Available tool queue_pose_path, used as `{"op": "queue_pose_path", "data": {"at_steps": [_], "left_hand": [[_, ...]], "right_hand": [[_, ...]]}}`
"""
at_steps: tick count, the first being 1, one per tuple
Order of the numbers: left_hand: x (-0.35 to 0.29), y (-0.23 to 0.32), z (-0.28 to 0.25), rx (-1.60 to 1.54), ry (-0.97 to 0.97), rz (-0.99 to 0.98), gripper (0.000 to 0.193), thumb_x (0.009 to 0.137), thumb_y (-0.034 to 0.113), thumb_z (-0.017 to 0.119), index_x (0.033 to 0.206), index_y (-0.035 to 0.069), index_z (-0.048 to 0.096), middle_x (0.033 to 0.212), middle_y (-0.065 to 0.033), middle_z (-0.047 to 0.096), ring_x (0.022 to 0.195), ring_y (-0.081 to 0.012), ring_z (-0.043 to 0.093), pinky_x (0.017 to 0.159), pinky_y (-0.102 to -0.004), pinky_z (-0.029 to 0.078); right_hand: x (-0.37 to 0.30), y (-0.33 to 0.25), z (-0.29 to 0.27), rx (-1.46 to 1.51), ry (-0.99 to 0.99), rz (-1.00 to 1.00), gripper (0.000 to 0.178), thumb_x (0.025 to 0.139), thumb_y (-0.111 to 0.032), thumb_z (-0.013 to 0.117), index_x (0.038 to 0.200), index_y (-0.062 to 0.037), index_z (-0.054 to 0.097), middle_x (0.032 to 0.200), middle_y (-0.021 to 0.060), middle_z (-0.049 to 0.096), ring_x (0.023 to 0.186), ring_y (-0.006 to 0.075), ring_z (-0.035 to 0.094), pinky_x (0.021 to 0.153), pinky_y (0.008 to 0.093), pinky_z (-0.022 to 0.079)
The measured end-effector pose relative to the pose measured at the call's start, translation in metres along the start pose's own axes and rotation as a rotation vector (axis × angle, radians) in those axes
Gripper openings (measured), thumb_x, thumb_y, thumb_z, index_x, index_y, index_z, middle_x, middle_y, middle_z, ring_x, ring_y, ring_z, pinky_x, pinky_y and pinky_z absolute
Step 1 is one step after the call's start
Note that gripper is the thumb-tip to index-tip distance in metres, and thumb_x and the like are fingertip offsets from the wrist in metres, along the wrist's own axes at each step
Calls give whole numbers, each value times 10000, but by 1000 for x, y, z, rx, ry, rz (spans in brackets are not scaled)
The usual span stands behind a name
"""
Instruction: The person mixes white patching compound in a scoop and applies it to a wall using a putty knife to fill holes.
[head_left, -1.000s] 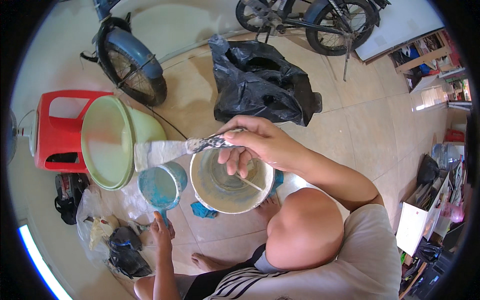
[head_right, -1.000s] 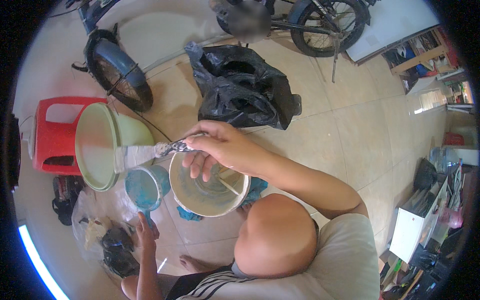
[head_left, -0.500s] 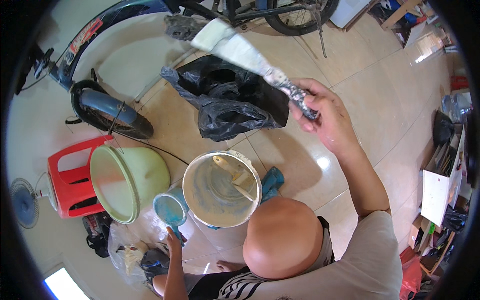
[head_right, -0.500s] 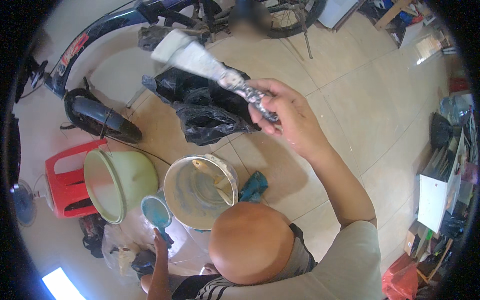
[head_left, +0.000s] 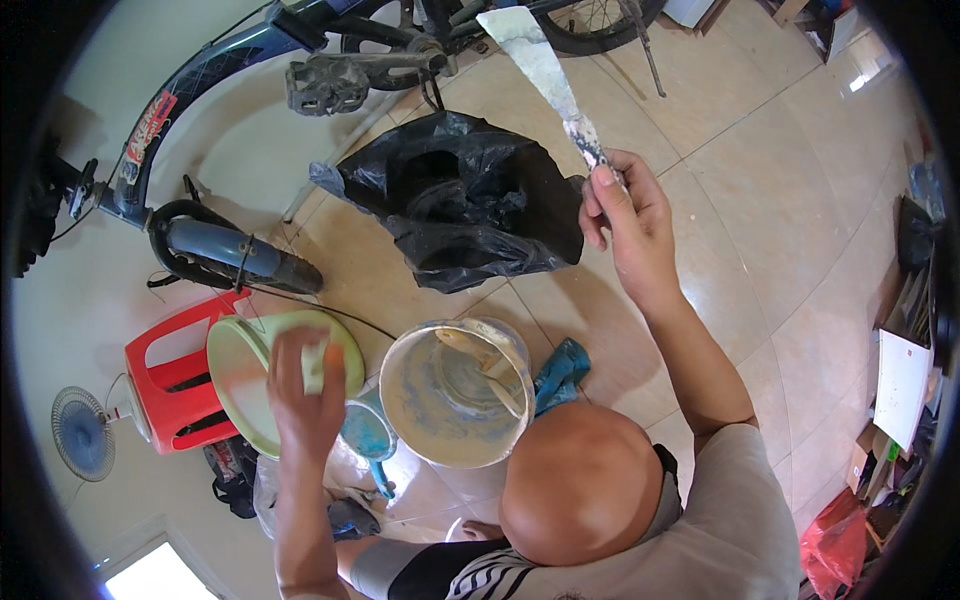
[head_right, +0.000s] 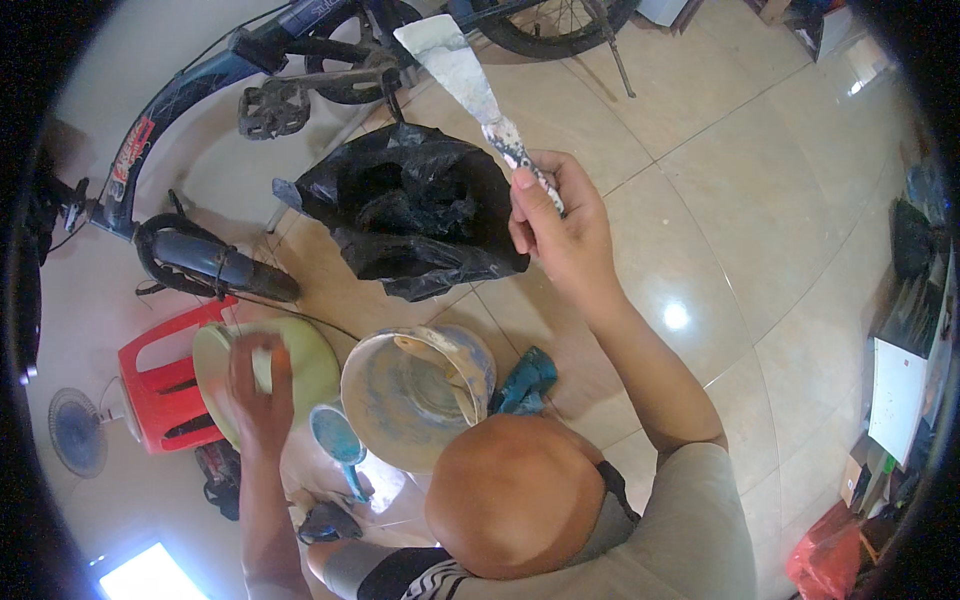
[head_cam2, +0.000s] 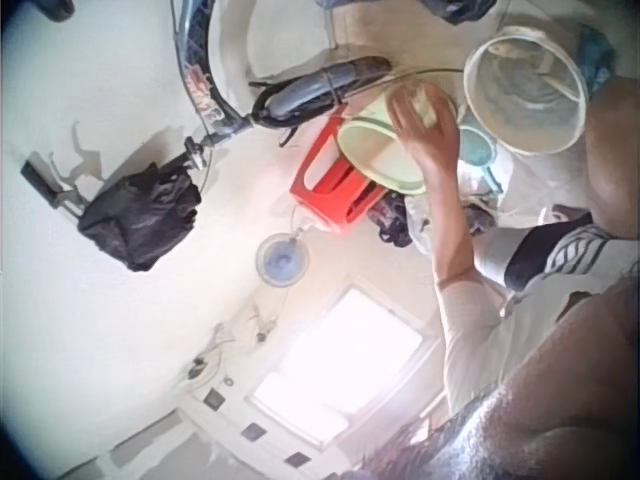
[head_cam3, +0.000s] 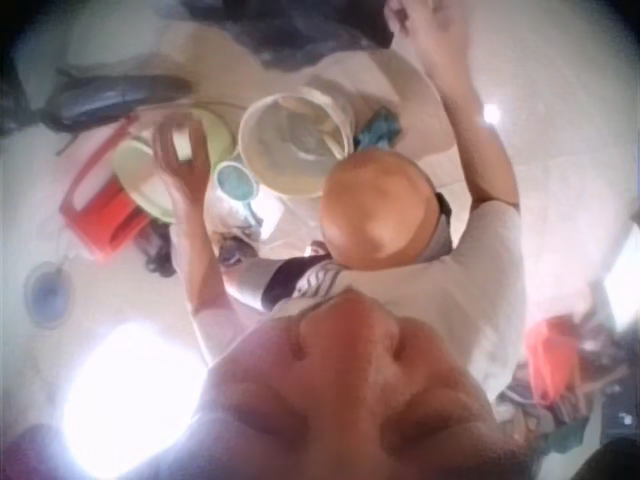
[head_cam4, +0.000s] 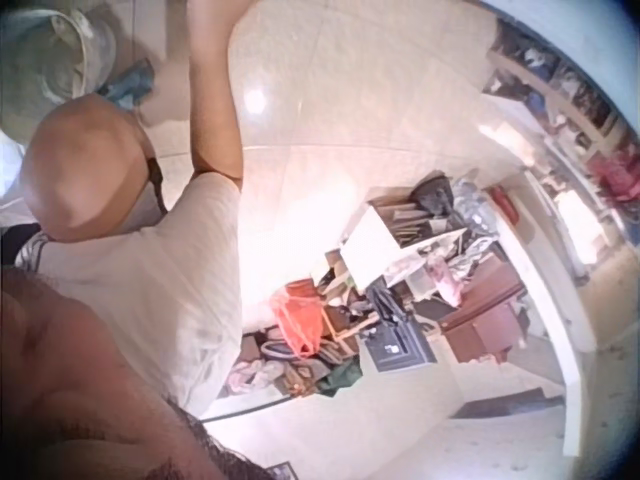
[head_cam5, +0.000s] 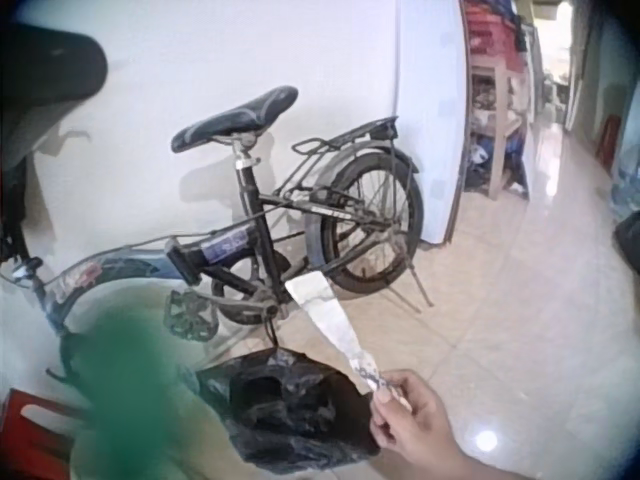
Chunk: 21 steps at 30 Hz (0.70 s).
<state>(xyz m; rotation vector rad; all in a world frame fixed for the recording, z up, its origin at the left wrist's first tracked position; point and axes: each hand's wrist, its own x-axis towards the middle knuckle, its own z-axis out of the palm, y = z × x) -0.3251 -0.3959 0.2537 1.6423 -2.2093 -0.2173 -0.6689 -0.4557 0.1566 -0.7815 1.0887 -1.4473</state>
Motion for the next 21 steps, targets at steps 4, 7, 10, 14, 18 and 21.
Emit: {"op": "queue_pose_path", "data": {"at_steps": [4, 7, 10, 14, 18, 21], "left_hand": [[122, 68, 52, -36, 0, 244, 363, 872, 159, 782, 1163, 0, 635, 1172, -216, 651, 1129, -387, 614, 969, -465, 489], [136, 45, 95, 155, -174, 279, 379, 918, 235, 753, 1206, 21, 631, 1221, -197, 666, 1109, -396, 646, 932, -443, 517], [126, 40, 88, 14, -381, 90, 301, 924, 207, 744, 1137, 15, 650, 1119, -197, 695, 1023, -408, 668, 876, -435, 537], [91, 36, 69, -109, -305, 234, 247, 886, 130, 774, 1061, 2, 656, 1004, -182, 702, 949, -401, 680, 818, -439, 544], [59, 41, 60, -165, -327, 216, 251, 854, 70, 793, 1047, -7, 651, 971, -174, 690, 921, -389, 677, 789, -429, 545], [38, 43, 60, -236, -309, 77, 233, 898, 57, 751, 1092, -7, 638, 987, -172, 691, 911, -367, 680, 786, -412, 545]], "right_hand": [[-3, 27, 8, 61, 2, -46, 347, 1057, -303, 612, 1159, 18, 528, 748, 16, 520, 572, 88, 514, 579, 257, 484], [-9, 36, 12, 65, -5, 10, 352, 1055, -326, 616, 1114, 8, 519, 719, 14, 523, 553, 80, 511, 615, 256, 531], [-8, 45, 9, 44, -66, 68, 339, 1059, -337, 607, 1064, -12, 509, 719, 18, 526, 545, 79, 500, 614, 259, 526], [-5, 52, 24, 65, -194, 117, 339, 1072, -359, 577, 1043, -31, 498, 729, 25, 535, 569, 88, 525, 597, 258, 486], [11, 53, 45, 64, -225, 36, 346, 1087, -376, 540, 1047, -37, 486, 748, 31, 543, 647, 116, 587, 632, 262, 473], [28, 52, 57, 69, -177, -113, 322, 1098, -352, 521, 1053, -36, 483, 794, 42, 559, 748, 162, 655, 699, 285, 493]]}}
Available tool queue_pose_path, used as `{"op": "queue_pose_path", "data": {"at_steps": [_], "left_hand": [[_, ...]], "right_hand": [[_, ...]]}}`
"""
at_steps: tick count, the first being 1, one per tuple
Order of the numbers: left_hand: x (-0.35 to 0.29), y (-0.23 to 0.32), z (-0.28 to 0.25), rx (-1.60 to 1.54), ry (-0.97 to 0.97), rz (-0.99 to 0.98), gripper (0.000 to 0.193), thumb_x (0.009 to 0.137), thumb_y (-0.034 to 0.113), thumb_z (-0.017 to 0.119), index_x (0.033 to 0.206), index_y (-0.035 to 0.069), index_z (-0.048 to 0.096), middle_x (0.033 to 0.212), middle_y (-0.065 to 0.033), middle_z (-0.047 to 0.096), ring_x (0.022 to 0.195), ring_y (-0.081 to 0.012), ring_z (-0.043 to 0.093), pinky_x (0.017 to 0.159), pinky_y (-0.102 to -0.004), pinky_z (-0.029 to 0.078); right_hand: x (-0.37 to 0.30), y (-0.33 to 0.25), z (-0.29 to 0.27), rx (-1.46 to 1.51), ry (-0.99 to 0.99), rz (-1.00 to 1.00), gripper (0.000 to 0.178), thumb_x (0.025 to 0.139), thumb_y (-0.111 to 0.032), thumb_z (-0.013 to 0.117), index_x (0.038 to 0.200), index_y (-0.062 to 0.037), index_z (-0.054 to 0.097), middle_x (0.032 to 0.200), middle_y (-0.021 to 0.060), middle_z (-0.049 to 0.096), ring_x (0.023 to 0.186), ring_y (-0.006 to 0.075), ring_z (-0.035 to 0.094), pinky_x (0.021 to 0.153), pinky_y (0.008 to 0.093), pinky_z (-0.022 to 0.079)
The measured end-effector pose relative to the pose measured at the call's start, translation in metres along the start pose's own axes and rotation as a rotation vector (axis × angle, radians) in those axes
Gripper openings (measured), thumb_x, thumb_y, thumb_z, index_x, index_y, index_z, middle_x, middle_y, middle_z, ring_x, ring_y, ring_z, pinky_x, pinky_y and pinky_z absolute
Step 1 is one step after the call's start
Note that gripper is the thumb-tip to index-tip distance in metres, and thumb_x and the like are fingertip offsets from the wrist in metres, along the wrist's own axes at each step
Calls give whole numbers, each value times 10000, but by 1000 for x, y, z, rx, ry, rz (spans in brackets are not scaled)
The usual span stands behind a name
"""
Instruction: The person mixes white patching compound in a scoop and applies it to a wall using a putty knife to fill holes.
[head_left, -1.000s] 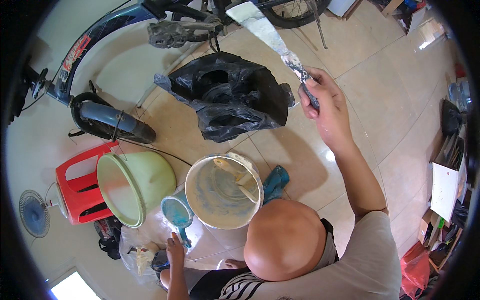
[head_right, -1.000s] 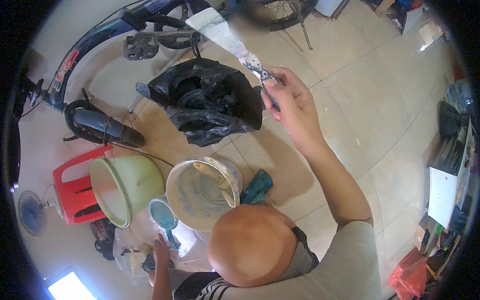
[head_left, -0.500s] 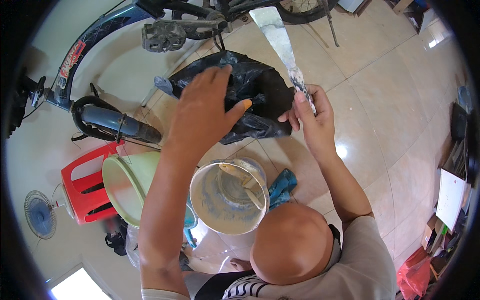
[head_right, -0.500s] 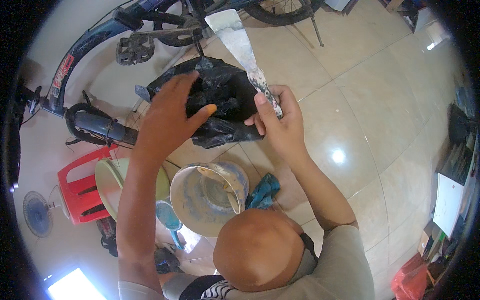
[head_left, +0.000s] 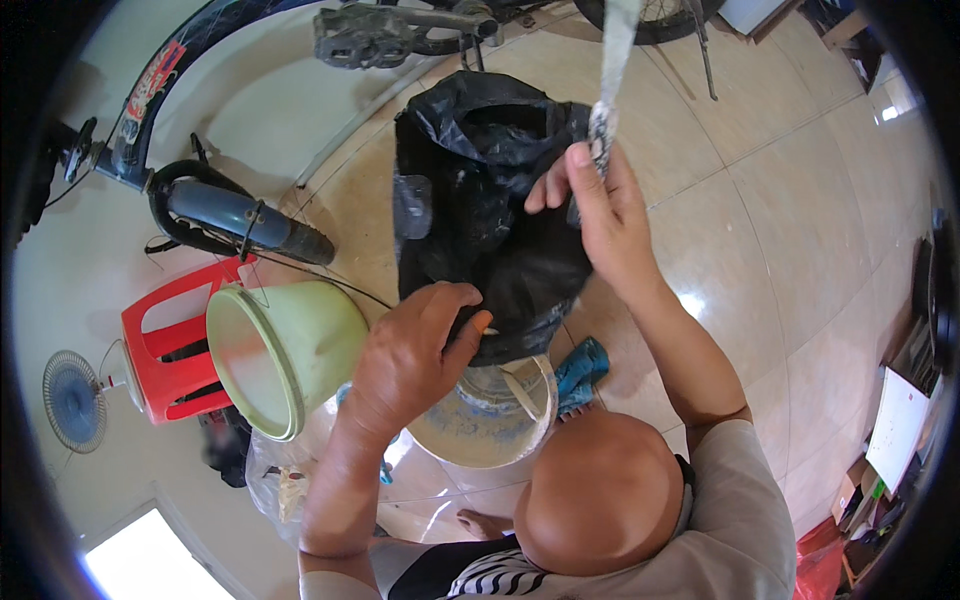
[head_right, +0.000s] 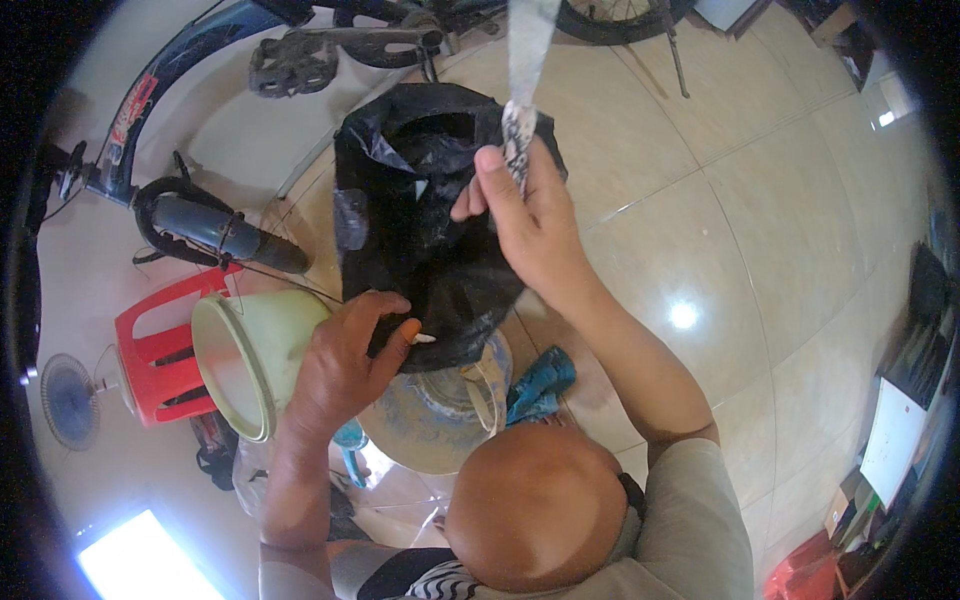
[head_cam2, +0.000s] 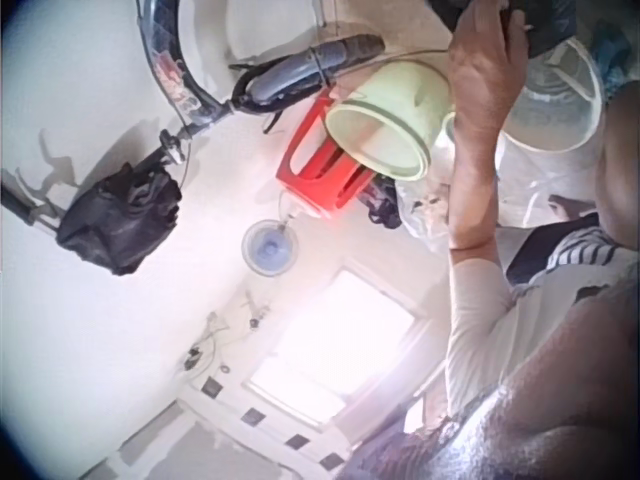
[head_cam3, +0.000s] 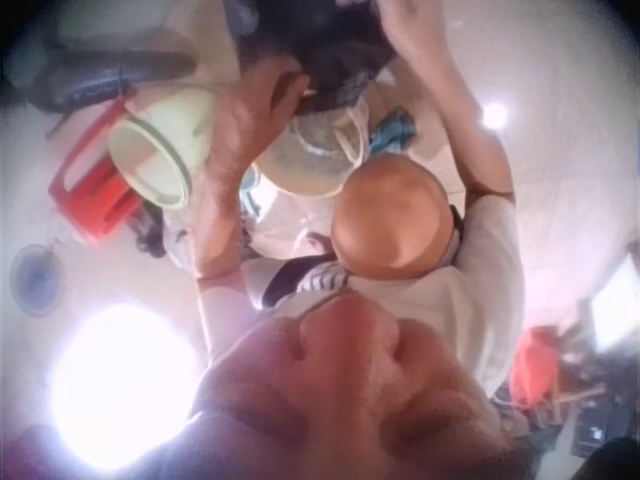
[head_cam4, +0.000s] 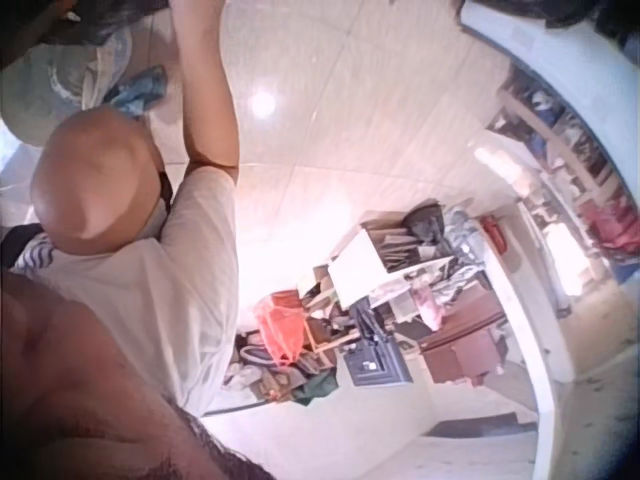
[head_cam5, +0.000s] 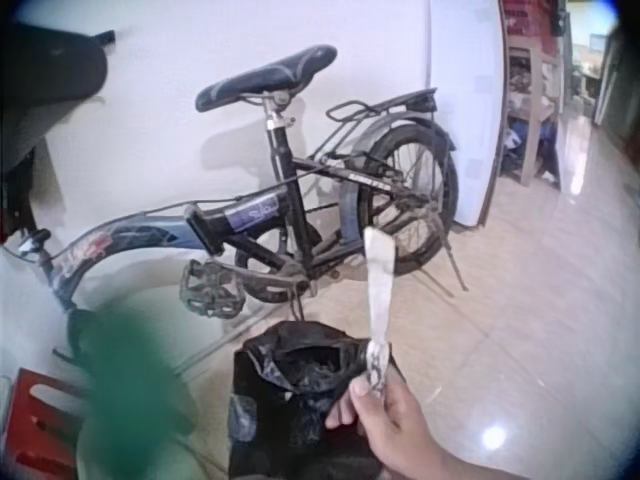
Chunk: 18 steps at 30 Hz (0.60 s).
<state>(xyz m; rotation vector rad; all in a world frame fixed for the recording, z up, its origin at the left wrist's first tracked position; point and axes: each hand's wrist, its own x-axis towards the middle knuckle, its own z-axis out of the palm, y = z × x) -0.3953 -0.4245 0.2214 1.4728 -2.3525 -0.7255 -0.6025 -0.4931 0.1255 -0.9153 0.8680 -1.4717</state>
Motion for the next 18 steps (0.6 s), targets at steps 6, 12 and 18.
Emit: {"op": "queue_pose_path", "data": {"at_steps": [6, 12, 18], "left_hand": [[-19, -8, 14, -440, 292, -407, 216, 1013, 59, 635, 1216, 6, 585, 1056, -101, 694, 942, -188, 684, 844, -321, 538], [-21, -13, 24, -853, 733, -369, 287, 1063, 62, 528, 1345, 14, 506, 1120, -124, 648, 1006, -185, 671, 871, -312, 550], [-23, -9, 19, -948, 738, -435, 635, 1061, 64, 523, 1609, 47, 203, 1420, -186, 554, 1115, -229, 669, 751, -308, 607]], "right_hand": [[-15, -29, 7, -53, -38, -26, 267, 1108, -286, 496, 1051, -26, 490, 844, 66, 575, 852, 231, 712, 785, 310, 547], [-28, -16, 23, -86, -201, -61, 260, 1103, -267, 511, 1119, -14, 566, 1009, 104, 685, 945, 179, 686, 893, 319, 510], [-24, -17, 32, -408, -230, -59, 280, 1087, -295, 544, 1166, -37, 621, 1078, 85, 708, 877, 123, 590, 834, 302, 480]]}}
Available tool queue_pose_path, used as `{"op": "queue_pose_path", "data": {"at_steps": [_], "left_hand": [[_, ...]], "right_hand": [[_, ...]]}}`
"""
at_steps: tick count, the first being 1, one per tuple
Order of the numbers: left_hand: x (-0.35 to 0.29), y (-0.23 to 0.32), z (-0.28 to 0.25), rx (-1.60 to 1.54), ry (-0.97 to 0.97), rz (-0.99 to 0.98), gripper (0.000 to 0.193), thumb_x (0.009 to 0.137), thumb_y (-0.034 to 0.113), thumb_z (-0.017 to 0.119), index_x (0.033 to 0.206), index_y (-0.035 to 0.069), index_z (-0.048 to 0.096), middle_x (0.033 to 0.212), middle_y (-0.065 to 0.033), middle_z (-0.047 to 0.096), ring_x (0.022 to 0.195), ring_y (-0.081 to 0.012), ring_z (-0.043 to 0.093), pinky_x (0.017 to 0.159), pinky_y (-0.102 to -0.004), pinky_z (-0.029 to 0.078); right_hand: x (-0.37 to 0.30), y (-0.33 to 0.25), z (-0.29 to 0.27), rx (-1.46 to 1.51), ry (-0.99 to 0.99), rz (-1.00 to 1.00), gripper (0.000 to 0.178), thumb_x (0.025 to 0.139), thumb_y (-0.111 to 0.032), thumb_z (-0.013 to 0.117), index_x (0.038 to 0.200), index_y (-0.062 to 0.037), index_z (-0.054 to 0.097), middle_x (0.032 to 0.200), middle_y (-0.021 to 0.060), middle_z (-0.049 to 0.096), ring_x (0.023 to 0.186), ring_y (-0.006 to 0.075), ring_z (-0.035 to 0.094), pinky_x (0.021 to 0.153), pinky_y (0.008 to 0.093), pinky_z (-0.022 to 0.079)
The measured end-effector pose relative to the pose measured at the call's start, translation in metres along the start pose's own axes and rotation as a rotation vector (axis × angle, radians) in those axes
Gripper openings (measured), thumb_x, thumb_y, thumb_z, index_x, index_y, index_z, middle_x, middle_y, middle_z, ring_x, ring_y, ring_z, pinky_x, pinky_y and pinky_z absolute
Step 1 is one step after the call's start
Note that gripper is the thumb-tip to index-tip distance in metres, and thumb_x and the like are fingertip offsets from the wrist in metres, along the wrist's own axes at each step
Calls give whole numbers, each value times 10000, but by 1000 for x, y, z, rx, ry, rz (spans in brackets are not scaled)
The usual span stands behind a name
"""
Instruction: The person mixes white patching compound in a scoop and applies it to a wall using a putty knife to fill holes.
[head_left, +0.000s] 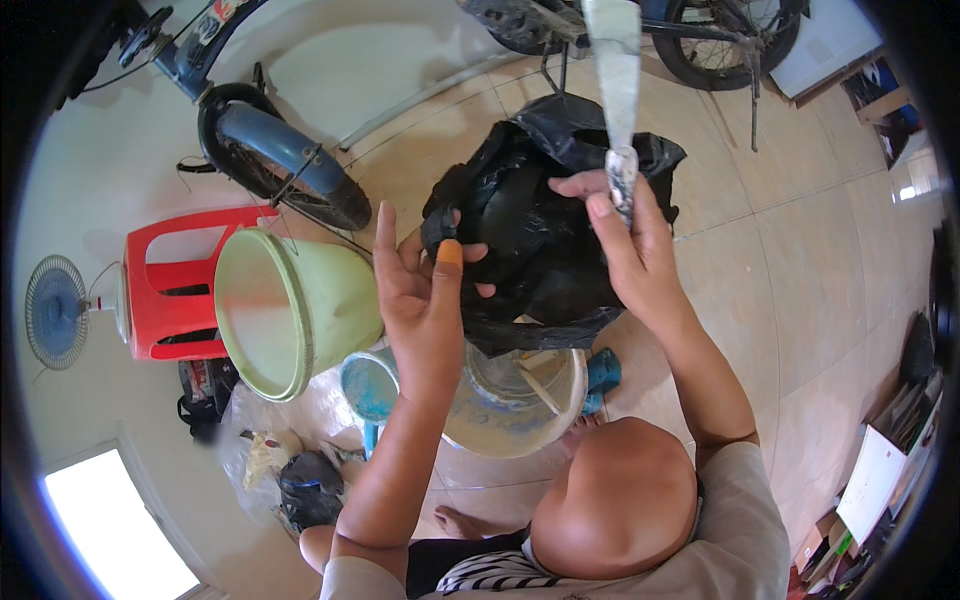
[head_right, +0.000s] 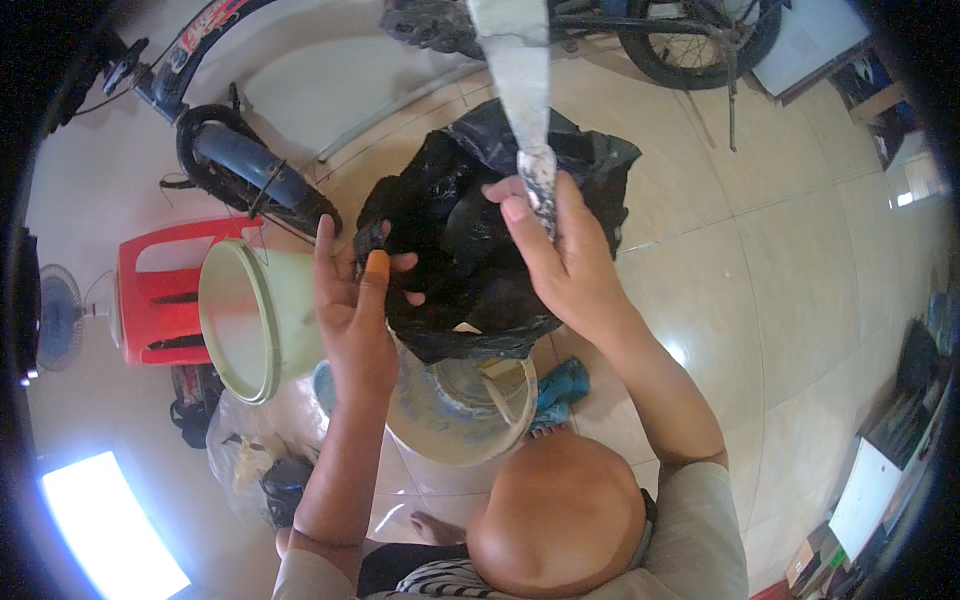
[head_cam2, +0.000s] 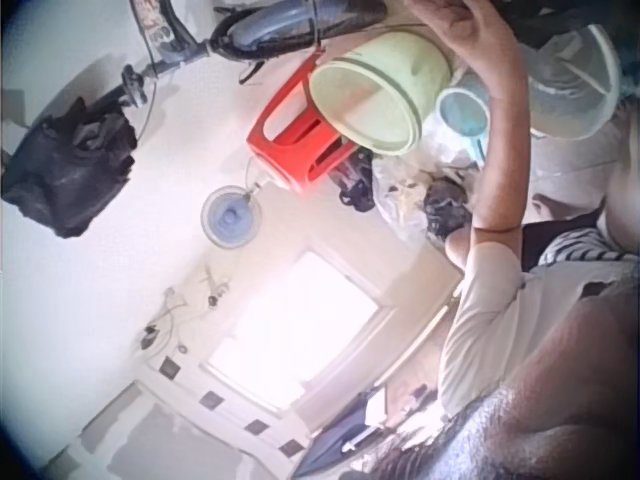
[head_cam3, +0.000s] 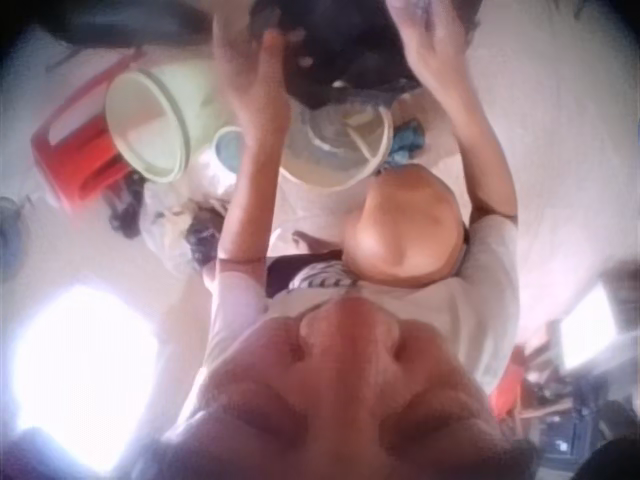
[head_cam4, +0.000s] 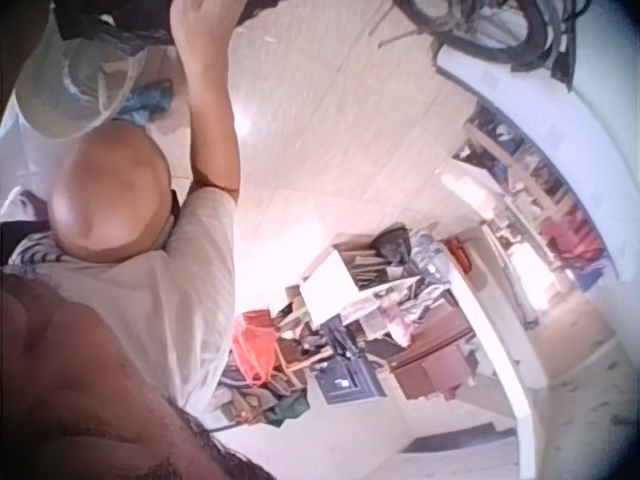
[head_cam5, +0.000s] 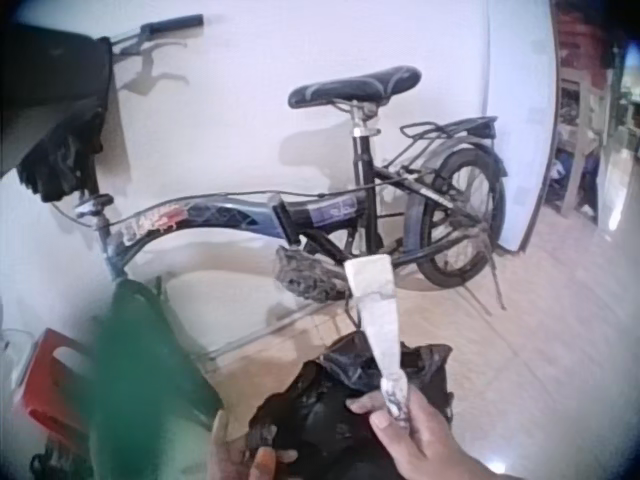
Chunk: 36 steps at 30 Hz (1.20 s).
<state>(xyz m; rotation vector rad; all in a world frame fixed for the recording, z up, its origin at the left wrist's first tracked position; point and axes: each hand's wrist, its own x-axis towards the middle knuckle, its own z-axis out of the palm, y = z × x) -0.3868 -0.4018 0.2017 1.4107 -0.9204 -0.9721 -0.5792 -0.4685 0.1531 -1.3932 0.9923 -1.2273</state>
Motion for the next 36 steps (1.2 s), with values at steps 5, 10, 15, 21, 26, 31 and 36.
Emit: {"op": "queue_pose_path", "data": {"at_steps": [5, 10, 15, 21, 26, 31, 36], "left_hand": [[1, -6, -4, -103, -107, 23, 775, 1060, 38, 485, 1650, 111, -10, 1555, -204, 435, 1255, -262, 608, 776, -305, 621], [-2, -7, 0, -235, -126, 7, 752, 1055, 34, 405, 1650, 121, -46, 1590, -208, 373, 1320, -301, 561, 839, -356, 626], [5, -5, -7, -322, -27, -3, 743, 1028, 30, 351, 1651, 123, -42, 1606, -203, 334, 1365, -328, 520, 898, -403, 616], [-1, -19, -11, -245, -35, 52, 776, 1010, 6, 364, 1653, 136, -51, 1607, -204, 334, 1375, -322, 511, 875, -396, 625], [-10, -15, -8, -209, -85, 45, 815, 981, -20, 358, 1657, 159, -59, 1618, -218, 306, 1391, -317, 497, 871, -382, 627], [-14, -20, -11, -260, -62, 73, 823, 973, -21, 368, 1659, 158, -52, 1620, -221, 302, 1420, -321, 466, 866, -365, 629], [-17, -20, -12, -261, -33, 29, 824, 976, -18, 383, 1660, 156, -43, 1625, -217, 293, 1437, -327, 445, 887, -357, 621]], "right_hand": [[-16, -1, -12, -20, -82, -93, 294, 1089, -244, 520, 1273, -18, 560, 1210, 142, 699, 1037, 167, 639, 958, 313, 476], [-8, 15, 23, -17, -217, -125, 355, 1093, -301, 473, 1283, -4, 517, 1138, 197, 697, 976, 328, 673, 895, 419, 494], [-17, 64, 22, -393, -230, 28, 377, 1094, -330, 433, 1215, 17, 510, 1050, 216, 714, 911, 399, 700, 822, 449, 530], [-45, 53, 2, -434, -258, 29, 356, 1091, -301, 451, 1217, 24, 520, 970, 170, 713, 808, 342, 694, 749, 413, 529], [-45, 26, -26, -516, -231, -72, 356, 1036, -286, 579, 1200, 22, 512, 940, 232, 675, 826, 454, 656, 742, 488, 512], [-41, -21, -49, -669, -288, -48, 286, 970, -203, 661, 1156, -15, 554, 866, 216, 653, 750, 429, 662, 647, 448, 511], [-52, -54, -52, -754, -360, 62, 245, 948, -164, 638, 1139, -26, 569, 860, 215, 672, 734, 418, 675, 630, 458, 522]]}}
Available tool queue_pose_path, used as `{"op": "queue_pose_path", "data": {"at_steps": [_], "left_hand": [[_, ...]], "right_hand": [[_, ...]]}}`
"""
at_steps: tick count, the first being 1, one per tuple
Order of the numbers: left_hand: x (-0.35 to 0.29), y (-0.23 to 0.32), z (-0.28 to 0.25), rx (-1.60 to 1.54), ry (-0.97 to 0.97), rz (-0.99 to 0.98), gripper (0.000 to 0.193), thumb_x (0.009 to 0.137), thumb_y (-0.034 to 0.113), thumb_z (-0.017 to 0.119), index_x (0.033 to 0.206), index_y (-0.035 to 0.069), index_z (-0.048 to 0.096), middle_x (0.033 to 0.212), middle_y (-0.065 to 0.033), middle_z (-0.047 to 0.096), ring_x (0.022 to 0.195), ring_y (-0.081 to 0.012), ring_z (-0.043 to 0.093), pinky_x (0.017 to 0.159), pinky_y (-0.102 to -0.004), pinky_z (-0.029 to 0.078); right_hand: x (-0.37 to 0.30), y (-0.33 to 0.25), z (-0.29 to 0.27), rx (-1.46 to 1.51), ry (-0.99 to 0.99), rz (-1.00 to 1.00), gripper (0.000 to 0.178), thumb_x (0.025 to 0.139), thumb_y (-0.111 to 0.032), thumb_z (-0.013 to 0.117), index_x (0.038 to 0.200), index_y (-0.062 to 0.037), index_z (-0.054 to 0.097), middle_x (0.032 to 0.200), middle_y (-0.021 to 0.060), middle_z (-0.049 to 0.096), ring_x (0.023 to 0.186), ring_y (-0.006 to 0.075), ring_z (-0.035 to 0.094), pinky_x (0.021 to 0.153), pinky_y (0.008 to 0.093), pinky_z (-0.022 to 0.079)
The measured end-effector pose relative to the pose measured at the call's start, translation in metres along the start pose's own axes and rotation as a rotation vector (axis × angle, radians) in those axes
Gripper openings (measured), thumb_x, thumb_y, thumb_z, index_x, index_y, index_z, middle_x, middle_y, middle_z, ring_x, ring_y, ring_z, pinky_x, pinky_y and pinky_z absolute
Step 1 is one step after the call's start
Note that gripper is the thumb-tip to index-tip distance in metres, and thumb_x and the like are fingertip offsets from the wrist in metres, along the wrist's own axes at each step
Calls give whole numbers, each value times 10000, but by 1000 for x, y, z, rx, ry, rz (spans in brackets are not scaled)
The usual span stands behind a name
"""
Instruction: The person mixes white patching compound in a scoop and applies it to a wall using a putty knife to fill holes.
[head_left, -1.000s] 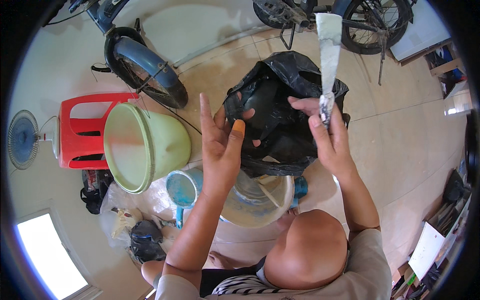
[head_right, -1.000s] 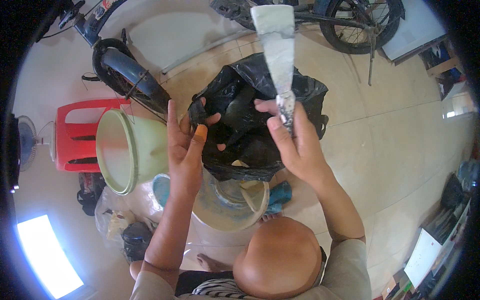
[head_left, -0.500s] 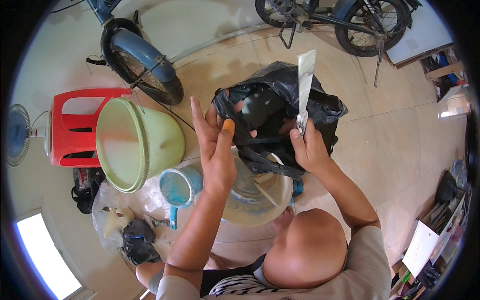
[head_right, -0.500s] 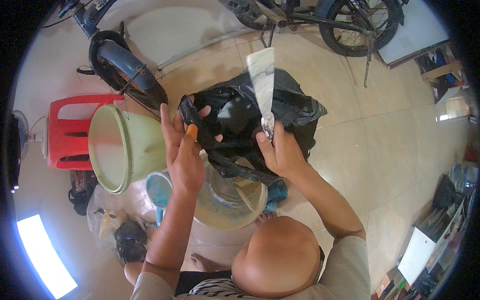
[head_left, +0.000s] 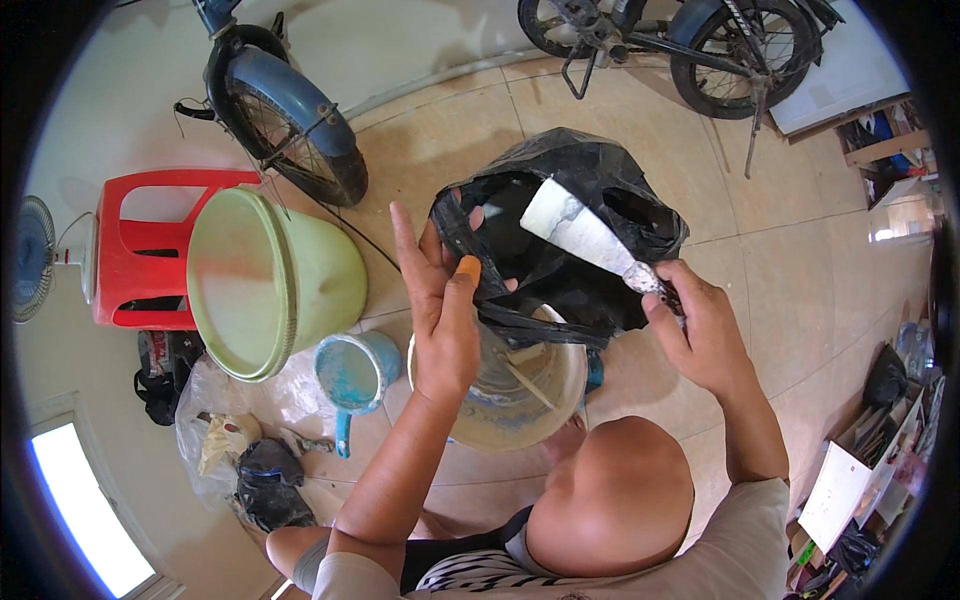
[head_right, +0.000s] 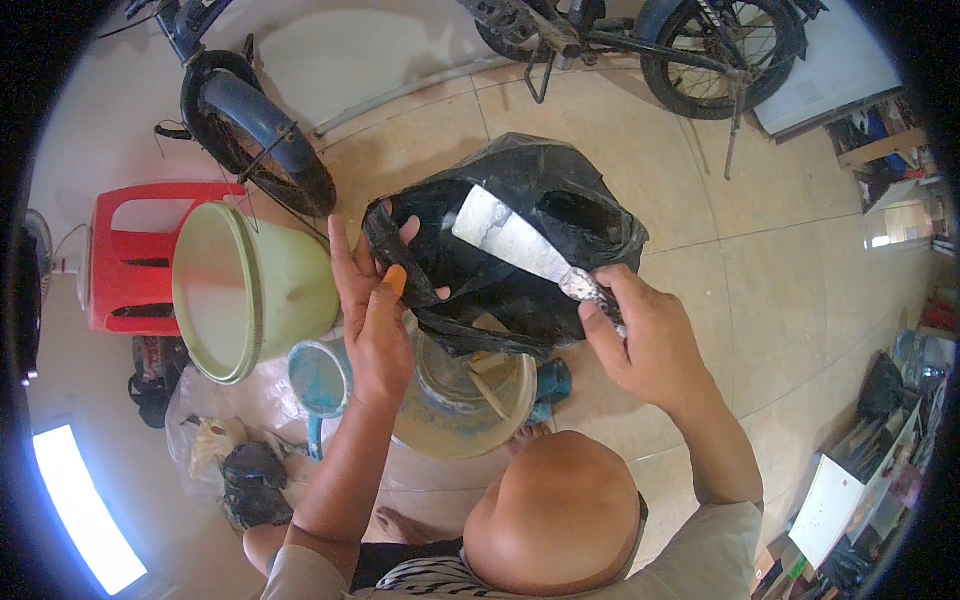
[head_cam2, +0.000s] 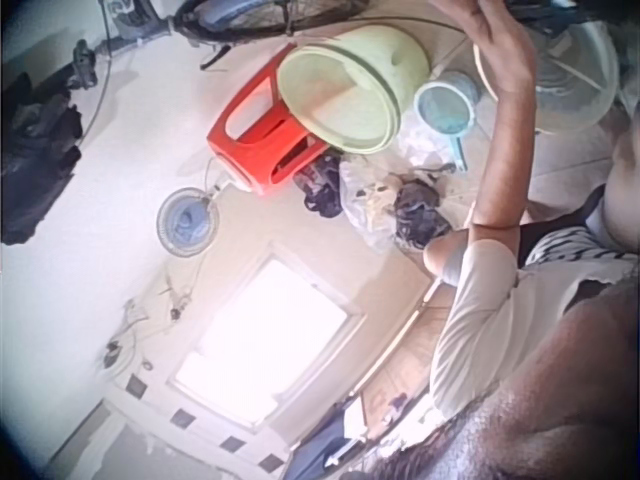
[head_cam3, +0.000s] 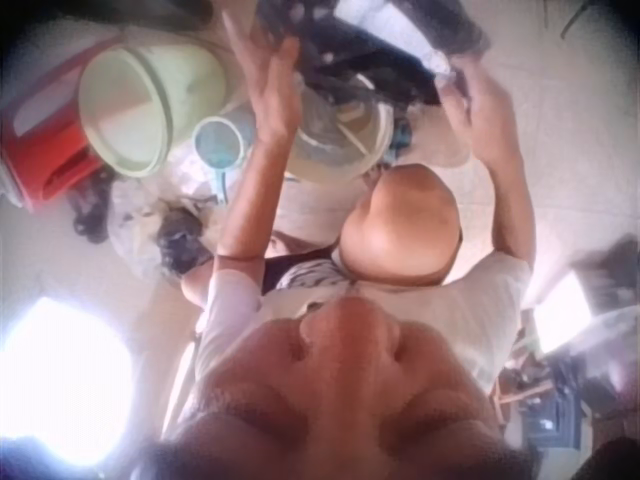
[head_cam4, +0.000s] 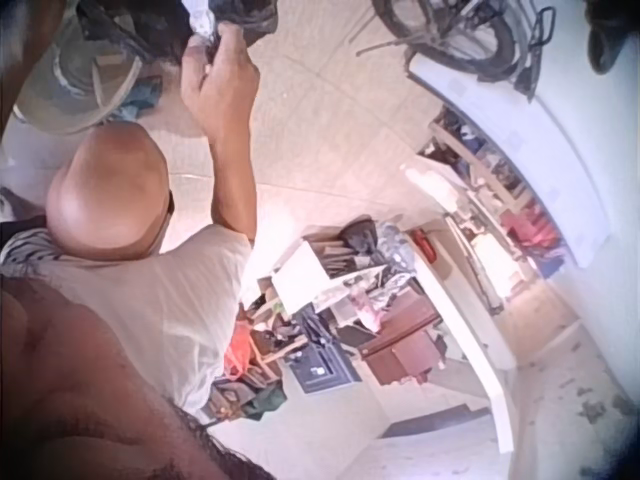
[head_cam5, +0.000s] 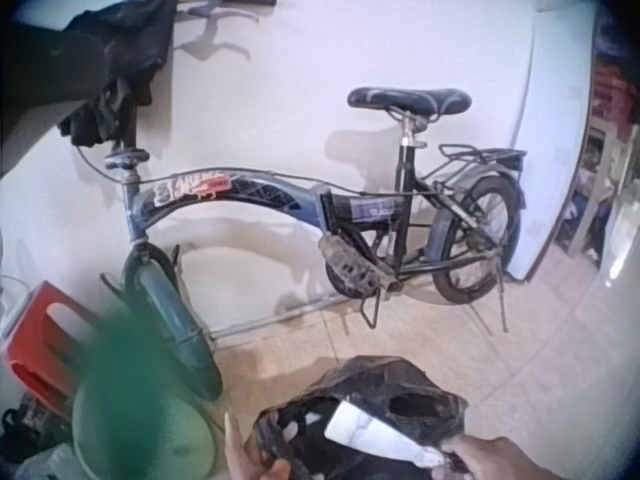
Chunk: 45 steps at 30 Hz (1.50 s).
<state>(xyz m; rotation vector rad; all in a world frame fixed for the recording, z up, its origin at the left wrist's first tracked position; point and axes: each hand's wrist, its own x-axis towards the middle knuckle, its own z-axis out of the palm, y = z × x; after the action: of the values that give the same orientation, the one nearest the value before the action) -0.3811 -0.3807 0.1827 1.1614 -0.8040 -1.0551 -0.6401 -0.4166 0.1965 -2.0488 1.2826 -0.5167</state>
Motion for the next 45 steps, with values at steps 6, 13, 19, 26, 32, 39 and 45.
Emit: {"op": "queue_pose_path", "data": {"at_steps": [6, 13, 19, 26, 32, 39, 45], "left_hand": [[-4, -9, -3, 82, -102, 77, 859, 952, -42, 352, 1653, 129, -115, 1620, -221, 302, 1457, -289, 393, 1075, -338, 456], [-8, -13, 2, 135, -129, 103, 855, 966, -19, 391, 1653, 120, -98, 1638, -239, 276, 1471, -325, 398, 992, -349, 543], [-12, -13, 4, 169, -144, 86, 881, 943, -28, 379, 1654, 134, -117, 1648, -238, 264, 1484, -314, 380, 1116, -373, 424], [-12, -17, 6, 197, -171, 95, 898, 916, -37, 349, 1656, 162, -117, 1653, -235, 254, 1486, -308, 379, 982, -337, 523], [-10, -13, 7, 192, -146, 75, 887, 919, 1, 370, 1653, 148, -106, 1644, -246, 258, 1481, -344, 387, 863, -360, 611], [-9, -12, 13, 172, -144, 74, 867, 936, 13, 386, 1649, 117, -96, 1634, -247, 280, 1474, -352, 396, 856, -360, 618], [-9, -5, 13, 136, -158, 21, 912, 913, -88, 355, 1650, 139, -132, 1633, -241, 302, 1467, -300, 392, 953, -326, 538]], "right_hand": [[28, -22, 25, -226, -73, 9, 197, 915, -119, 598, 1060, 9, 559, 904, 244, 703, 790, 423, 703, 674, 507, 566], [86, 3, 87, -417, -102, -1, 279, 915, -154, 612, 1091, 63, 618, 956, 265, 712, 872, 428, 720, 763, 482, 592], [96, 36, 96, -412, -91, 68, 255, 917, -176, 598, 1019, 42, 684, 944, 281, 722, 910, 421, 727, 805, 505, 592], [102, 58, 107, -330, -89, 68, 250, 900, -183, 620, 909, 48, 714, 930, 301, 715, 912, 435, 717, 831, 506, 582], [102, 75, 127, -171, -77, 137, 338, 922, -257, 669, 963, 77, 692, 1001, 322, 702, 982, 468, 689, 889, 513, 560], [102, 87, 134, -68, -133, 200, 443, 947, -331, 682, 1067, 95, 676, 1115, 358, 665, 1092, 483, 648, 976, 516, 519], [104, 92, 134, 4, -197, 263, 482, 942, -347, 698, 1153, 84, 661, 1184, 352, 650, 1141, 470, 636, 1004, 498, 510]]}}
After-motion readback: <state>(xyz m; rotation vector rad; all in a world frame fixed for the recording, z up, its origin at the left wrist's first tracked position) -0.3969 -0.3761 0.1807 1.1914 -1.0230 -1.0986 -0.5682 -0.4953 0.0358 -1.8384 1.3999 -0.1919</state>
